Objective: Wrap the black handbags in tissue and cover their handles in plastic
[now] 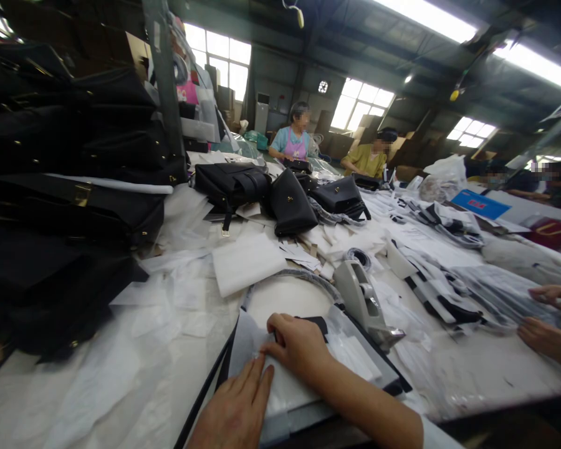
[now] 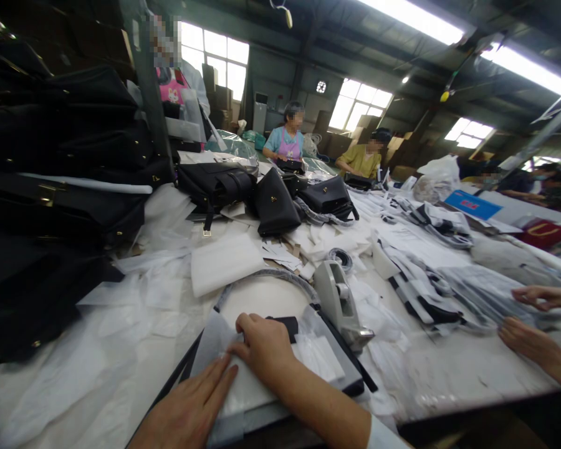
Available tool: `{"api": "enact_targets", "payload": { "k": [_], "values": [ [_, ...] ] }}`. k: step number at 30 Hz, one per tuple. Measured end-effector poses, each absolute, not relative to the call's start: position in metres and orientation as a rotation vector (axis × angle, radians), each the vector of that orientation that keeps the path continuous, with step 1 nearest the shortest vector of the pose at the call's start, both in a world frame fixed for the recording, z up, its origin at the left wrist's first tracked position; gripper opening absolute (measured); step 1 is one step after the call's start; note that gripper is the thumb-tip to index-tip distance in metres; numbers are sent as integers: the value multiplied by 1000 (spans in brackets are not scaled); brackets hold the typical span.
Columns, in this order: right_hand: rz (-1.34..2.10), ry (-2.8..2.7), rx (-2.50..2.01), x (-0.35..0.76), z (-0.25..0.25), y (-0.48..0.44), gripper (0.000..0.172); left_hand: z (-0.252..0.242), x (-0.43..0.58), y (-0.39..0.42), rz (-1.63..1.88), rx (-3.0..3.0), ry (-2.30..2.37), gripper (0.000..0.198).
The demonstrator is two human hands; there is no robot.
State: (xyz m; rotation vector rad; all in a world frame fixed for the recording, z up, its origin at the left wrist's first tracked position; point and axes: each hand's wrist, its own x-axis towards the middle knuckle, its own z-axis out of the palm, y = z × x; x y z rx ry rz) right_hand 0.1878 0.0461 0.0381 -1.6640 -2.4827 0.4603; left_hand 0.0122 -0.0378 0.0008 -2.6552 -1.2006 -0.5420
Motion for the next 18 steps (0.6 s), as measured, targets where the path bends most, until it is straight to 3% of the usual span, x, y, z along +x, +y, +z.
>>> {"api": "enact_targets", "payload": {
  "k": [10,14,18],
  "values": [
    [839,-2412,-1699,187,39,80,18,3,16,-26,-457,-2749,-1317,60],
    [790,-2295,-1642,190,41,88,6,3,16,-25,-306,-2845,-1358,62],
    [640,-2057,-1604,242,64,78,13,17,17,-23,-61,-2994,-1452,67]
  ]
}}
